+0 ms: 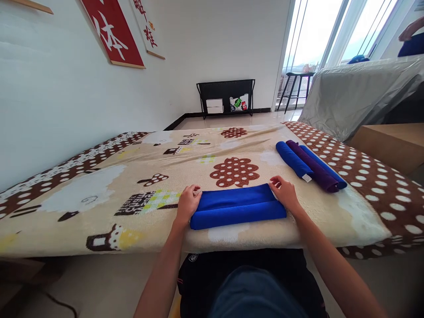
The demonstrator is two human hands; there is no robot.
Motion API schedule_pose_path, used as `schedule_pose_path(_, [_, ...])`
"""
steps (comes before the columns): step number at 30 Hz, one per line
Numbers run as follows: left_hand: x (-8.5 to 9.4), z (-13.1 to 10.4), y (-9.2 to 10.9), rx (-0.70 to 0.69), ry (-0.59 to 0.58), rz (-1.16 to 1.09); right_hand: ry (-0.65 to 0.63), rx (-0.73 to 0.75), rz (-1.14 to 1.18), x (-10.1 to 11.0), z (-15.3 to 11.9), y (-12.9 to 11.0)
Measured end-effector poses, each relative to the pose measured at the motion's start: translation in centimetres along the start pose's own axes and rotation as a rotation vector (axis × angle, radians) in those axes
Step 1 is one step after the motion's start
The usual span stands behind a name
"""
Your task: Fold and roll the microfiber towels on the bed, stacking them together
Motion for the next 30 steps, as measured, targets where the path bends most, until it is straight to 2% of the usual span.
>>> schedule_pose_path(3, [1.8,-1.2,1.8,-0.056,0.018,0.003,0.043,0.040,0.001,1.4,-0.7,-1.4])
schedule_pose_path(4, [2.3,-1.9,2.9,-0.094,0.004,-0.007,0.022,0.078,0.010,1.7,-1.2,-2.4])
schedule_pose_path(6, [2.5,-3.7,5.7,-0.201,-0.089,-0.034,-0.112,0.206,0.043,1.5,-2.6,-5.2])
schedule_pose_path(9, [0.5,-7.3,10.2,-0.420,-0.347,-0.028,-0.423,0.455,0.075,-0.1,-6.1,-9.8])
schedule_pose_path(11, [-1.4,-9.1,12.0,-0.520,-0.442,0.035,-0.539,0.557,0.044,-1.2,-8.1,-11.7])
schedule_pose_path(12, [-2.2,-9.6,12.3,-0.535,-0.446,0.080,-0.554,0.577,0.012,-1.7,-8.7,-12.1])
schedule_pose_path(14, [-3.1,-9.6,12.1,-0.509,-0.389,0.169,-0.527,0.574,-0.067,-2.4,-9.1,-12.0])
schedule_pose_path(17, [-2.7,-9.0,10.3,-0.463,-0.274,0.256,-0.448,0.543,-0.160,-2.2,-8.8,-10.6])
schedule_pose_path(22, [0.5,-9.0,5.8,-0.438,-0.144,0.337,-0.317,0.525,-0.251,0.7,-8.6,-7.2])
schedule_pose_path(24, [2.1,-9.4,4.7,-0.471,-0.075,0.339,-0.253,0.558,-0.268,2.0,-8.8,-6.3])
schedule_pose_path(27, [4.3,-10.6,4.6,-0.558,0.037,0.306,-0.175,0.673,-0.241,3.6,-9.6,-5.6])
schedule_pose_path(30, [4.9,-11.8,5.3,-0.619,-0.007,0.234,-0.128,0.726,-0.199,4.4,-10.2,-5.1])
Point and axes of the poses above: each hand's wrist, its own z-axis towards the middle knuckle, its own x-axis out of the back of the hand, y = z × x, the point moved 7 cm from there along z, towards the middle knuckle, and after that the axes turned 10 degrees about y, right-handed, at the moved point
